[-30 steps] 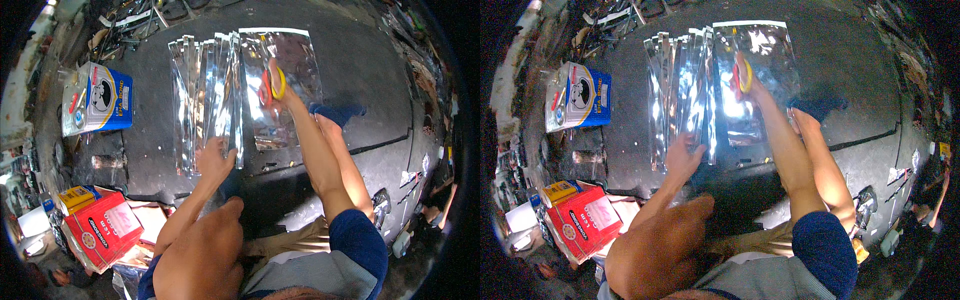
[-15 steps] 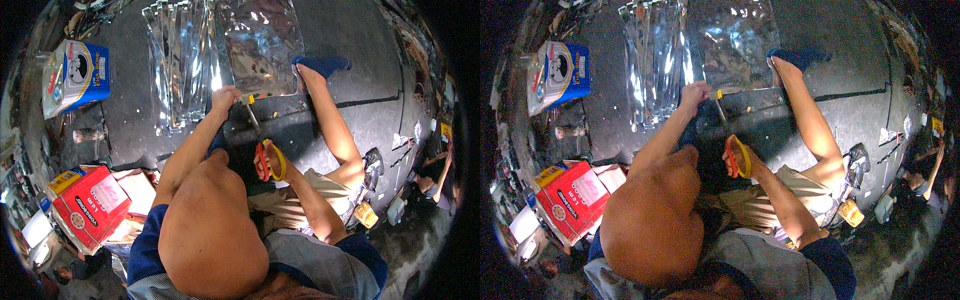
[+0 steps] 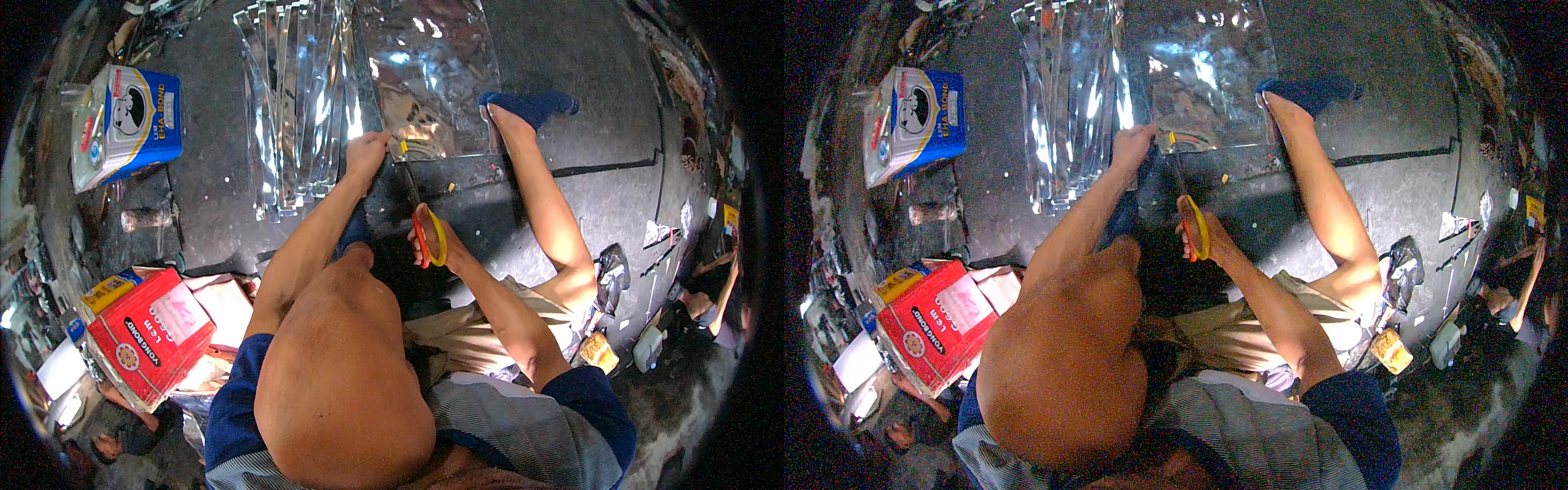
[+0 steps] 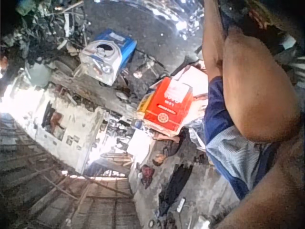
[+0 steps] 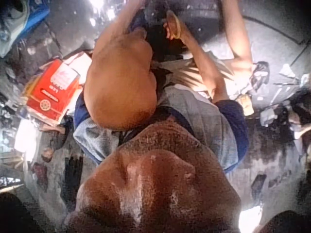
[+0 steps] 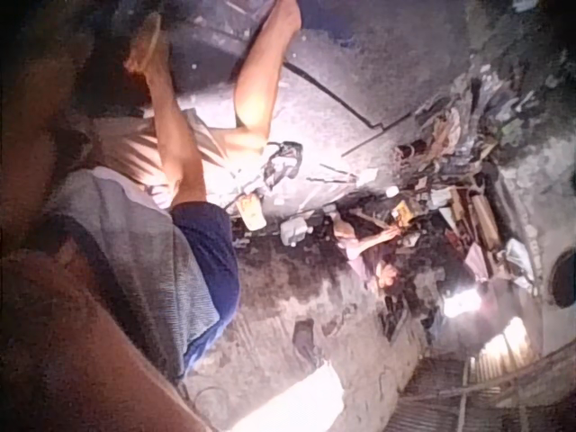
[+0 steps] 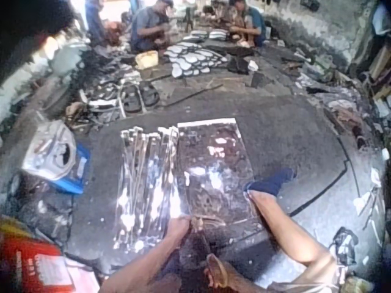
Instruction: The person uses yellow-handled scissors to cut a large transparent plastic sheet into long strips. They repeatedly trim the sheet and place the cut strips to the left side of the workspace.
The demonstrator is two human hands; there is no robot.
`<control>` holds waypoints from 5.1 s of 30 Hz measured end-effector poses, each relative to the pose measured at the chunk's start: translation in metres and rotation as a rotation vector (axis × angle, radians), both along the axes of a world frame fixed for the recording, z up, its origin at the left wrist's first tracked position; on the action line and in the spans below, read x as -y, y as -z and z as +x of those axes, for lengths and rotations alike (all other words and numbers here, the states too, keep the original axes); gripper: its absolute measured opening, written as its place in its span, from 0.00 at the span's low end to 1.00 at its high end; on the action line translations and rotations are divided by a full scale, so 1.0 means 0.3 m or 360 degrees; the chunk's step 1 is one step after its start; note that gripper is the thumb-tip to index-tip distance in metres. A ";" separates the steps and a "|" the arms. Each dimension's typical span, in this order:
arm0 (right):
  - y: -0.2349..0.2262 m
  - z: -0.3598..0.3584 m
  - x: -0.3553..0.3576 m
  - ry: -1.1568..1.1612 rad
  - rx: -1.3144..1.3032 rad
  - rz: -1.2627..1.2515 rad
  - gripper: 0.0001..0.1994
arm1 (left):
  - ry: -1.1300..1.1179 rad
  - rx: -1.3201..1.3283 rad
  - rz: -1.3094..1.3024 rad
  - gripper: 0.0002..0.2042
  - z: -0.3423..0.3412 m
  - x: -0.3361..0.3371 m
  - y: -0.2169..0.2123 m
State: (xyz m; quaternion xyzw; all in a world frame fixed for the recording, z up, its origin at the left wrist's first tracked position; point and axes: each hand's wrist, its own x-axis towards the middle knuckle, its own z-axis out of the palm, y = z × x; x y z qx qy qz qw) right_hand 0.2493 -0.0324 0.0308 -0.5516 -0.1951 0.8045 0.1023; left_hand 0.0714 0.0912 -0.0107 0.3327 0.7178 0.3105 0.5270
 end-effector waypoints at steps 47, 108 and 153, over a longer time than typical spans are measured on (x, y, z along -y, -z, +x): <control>0.058 -0.218 -0.724 -0.0263 0.0615 0.0807 0.48 | 0.0036 0.0857 -0.0051 0.09 0.002 0.078 -0.237; -0.152 0.081 0.057 0.0107 -0.0083 0.0107 0.37 | 0.0104 0.0412 -0.0035 0.08 0.012 -0.043 0.083; 0.003 -0.027 -0.115 -0.0047 0.0251 0.0274 0.43 | -0.0028 0.0821 -0.0206 0.08 0.077 0.074 0.039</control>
